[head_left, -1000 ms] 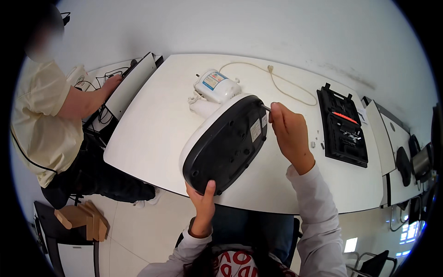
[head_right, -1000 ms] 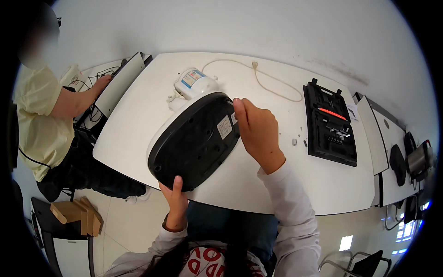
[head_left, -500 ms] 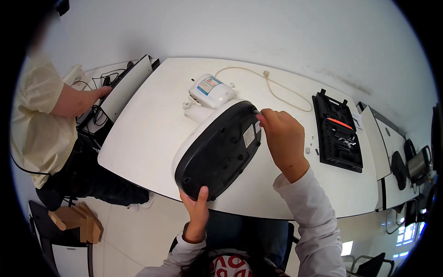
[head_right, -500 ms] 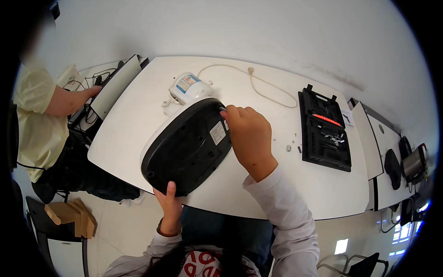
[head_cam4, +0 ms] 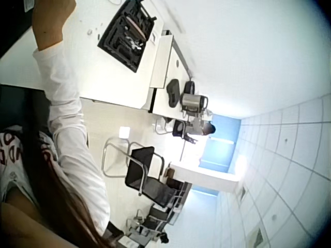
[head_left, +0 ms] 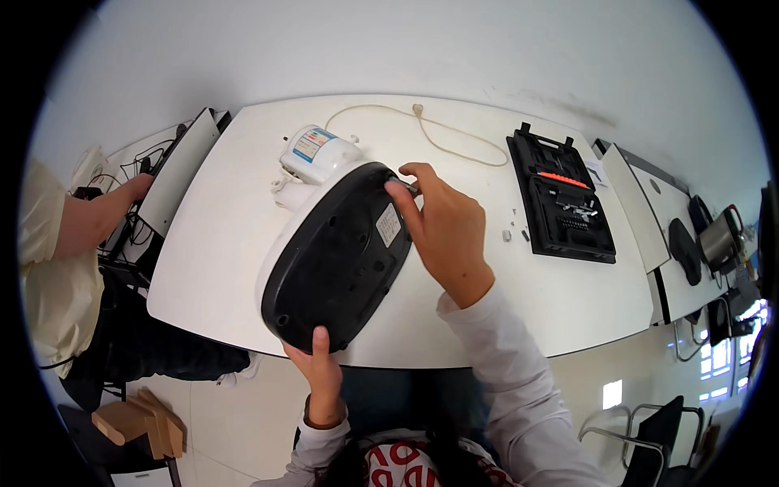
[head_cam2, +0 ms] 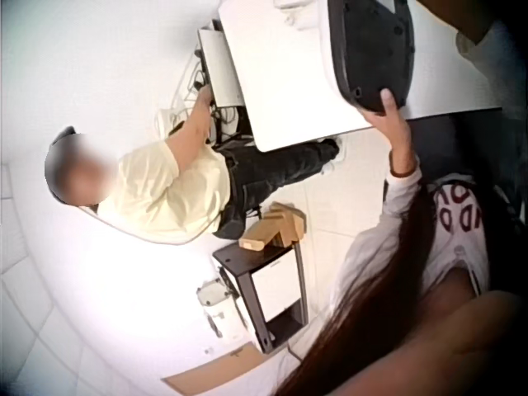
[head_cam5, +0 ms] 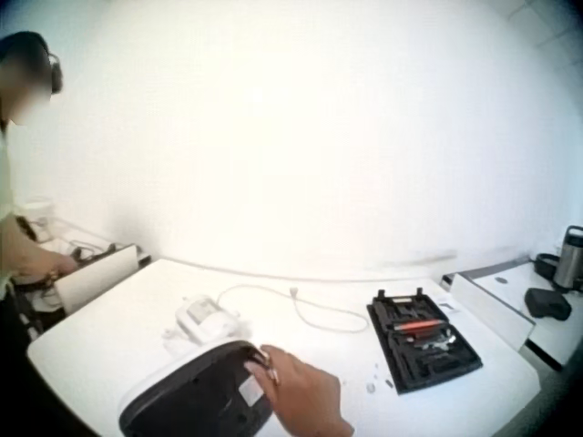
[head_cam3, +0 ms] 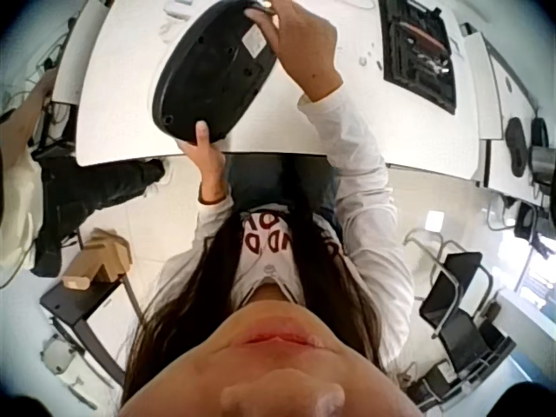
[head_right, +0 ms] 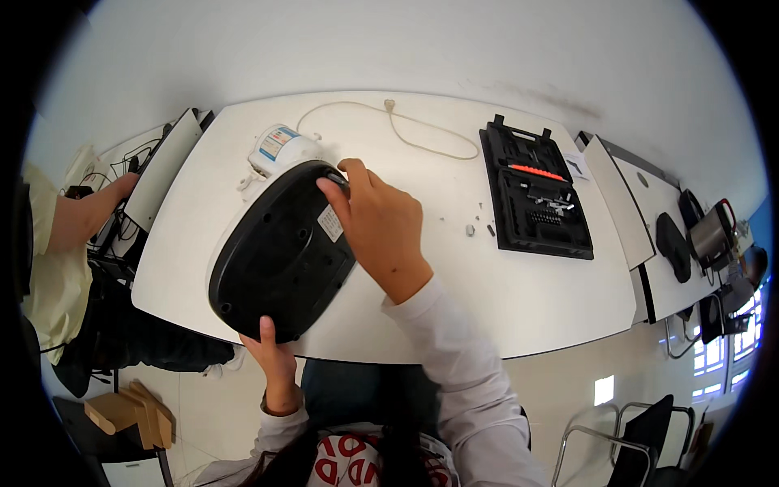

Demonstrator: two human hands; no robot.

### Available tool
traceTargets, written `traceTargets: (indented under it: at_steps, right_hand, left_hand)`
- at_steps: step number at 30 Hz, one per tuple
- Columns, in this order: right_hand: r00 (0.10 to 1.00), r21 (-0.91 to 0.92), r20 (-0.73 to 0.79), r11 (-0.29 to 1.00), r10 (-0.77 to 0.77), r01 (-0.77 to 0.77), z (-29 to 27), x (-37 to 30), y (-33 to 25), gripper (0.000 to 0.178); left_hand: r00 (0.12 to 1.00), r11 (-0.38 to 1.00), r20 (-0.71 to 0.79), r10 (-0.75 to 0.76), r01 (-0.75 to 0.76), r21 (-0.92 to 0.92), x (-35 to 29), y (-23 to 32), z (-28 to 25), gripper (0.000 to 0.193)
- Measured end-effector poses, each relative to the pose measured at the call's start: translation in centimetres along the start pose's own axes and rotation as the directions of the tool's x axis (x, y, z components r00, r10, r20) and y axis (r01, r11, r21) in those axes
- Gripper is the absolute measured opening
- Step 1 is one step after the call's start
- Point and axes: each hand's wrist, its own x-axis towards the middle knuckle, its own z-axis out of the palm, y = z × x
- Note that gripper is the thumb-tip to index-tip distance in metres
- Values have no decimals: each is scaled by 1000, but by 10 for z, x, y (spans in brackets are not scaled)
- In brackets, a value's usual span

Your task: The person assembles a small white appliance by first attaching a white motor unit to a black base. They then use a screwdriver to tighten multiple screws on the underside of the base to secure the components together.

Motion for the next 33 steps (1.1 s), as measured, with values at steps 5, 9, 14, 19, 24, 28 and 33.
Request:
traceTargets:
  at_steps: [5, 9, 14, 19, 24, 28, 33]
  right_hand:
    - [983, -121, 38, 978, 178, -172, 10, -3, -5, 37]
    - [980, -130, 40, 974, 193, -186, 13, -1, -9, 34]
    - [981, -44, 109, 987, 161, -158, 9, 3, -4, 25]
    - [981, -37, 63, 982, -183, 185, -1, 8, 11, 17]
    - [973, -1, 2, 973, -230, 230, -3, 8, 19, 15]
    - [986, -24, 156, 998, 57, -54, -5, 4, 7, 23]
    - [978, -57, 185, 994, 100, -90, 7, 2, 14, 28]
  left_hand:
    - [1000, 1000, 4, -16, 16, -18, 0, -1, -2, 62]
    - [999, 998, -5, -32, 32, -61, -2, 2, 1, 61]
    - [999, 996, -6, -43, 42, -78, -2, 2, 0, 62]
    - [999, 996, -13, -35, 34, -81, -2, 0, -1, 61]
    - [998, 997, -55, -39, 35, -74, -1, 2, 6, 66]
    - [1000, 998, 0, -13, 13, -56, 0, 0, -2, 64]
    - [998, 1000, -66, -12, 12, -9, 0, 0, 5, 67]
